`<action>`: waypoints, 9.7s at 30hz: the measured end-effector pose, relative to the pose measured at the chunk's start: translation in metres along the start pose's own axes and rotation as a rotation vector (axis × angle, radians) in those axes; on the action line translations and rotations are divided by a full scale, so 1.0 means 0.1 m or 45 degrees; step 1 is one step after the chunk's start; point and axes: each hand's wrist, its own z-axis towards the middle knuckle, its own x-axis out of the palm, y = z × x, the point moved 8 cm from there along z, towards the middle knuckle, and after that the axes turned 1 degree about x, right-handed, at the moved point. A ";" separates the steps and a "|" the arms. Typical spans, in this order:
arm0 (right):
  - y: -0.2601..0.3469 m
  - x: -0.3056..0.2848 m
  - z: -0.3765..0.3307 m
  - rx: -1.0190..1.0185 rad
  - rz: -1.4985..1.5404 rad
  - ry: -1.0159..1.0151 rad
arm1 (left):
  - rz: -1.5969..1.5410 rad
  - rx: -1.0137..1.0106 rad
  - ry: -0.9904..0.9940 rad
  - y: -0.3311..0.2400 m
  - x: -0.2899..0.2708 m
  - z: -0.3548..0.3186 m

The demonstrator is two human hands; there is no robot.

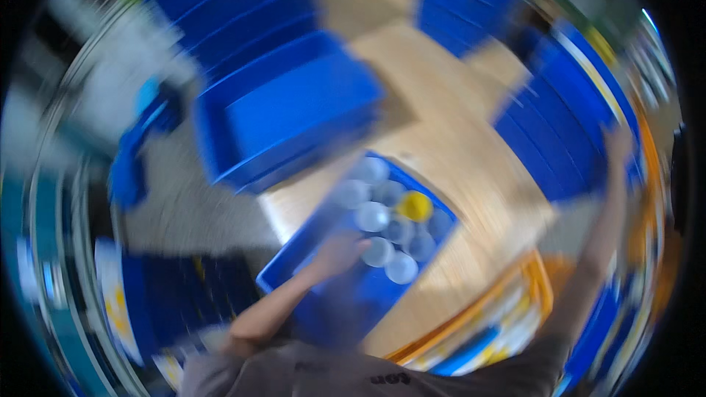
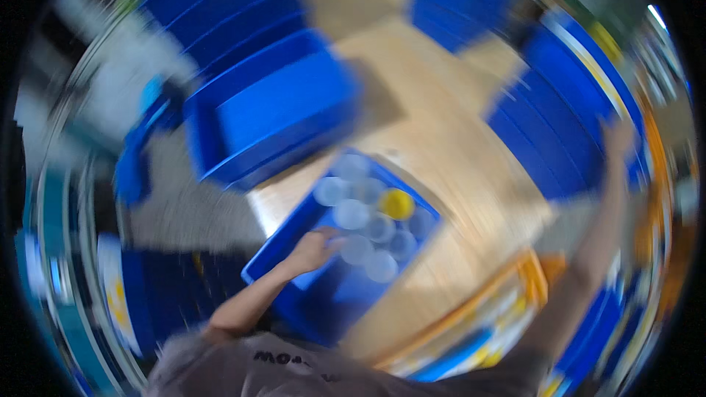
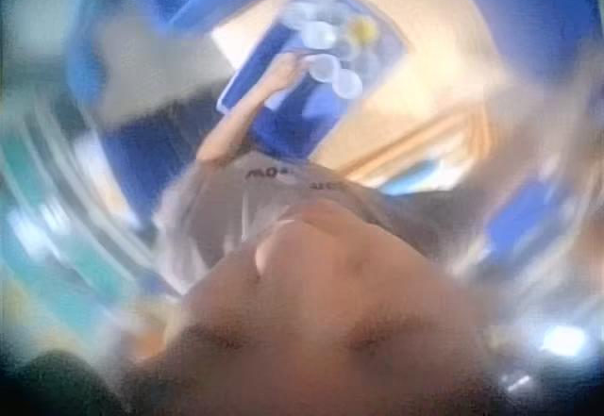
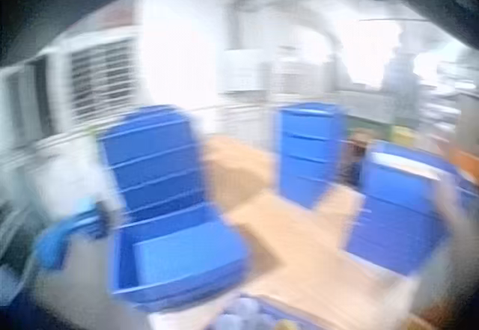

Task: The person sorts white and yellow plastic tubes from an orange crate into blue bins, then pours black pellets from a yellow sack into a teal hopper, and finally stacks blue trays filled with tubes.

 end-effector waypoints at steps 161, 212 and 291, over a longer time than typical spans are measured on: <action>5.38 0.18 -6.71 1.640 2.857 1.434 | 0.088 0.064 -0.443 0.14 -2.12 -2.55; 3.46 -0.26 -6.27 0.996 2.123 0.971 | 0.459 0.277 -0.228 0.17 -1.61 -1.33; 5.69 -0.99 -5.87 -0.724 0.829 0.455 | -0.144 0.340 -0.233 -0.19 -2.86 -2.12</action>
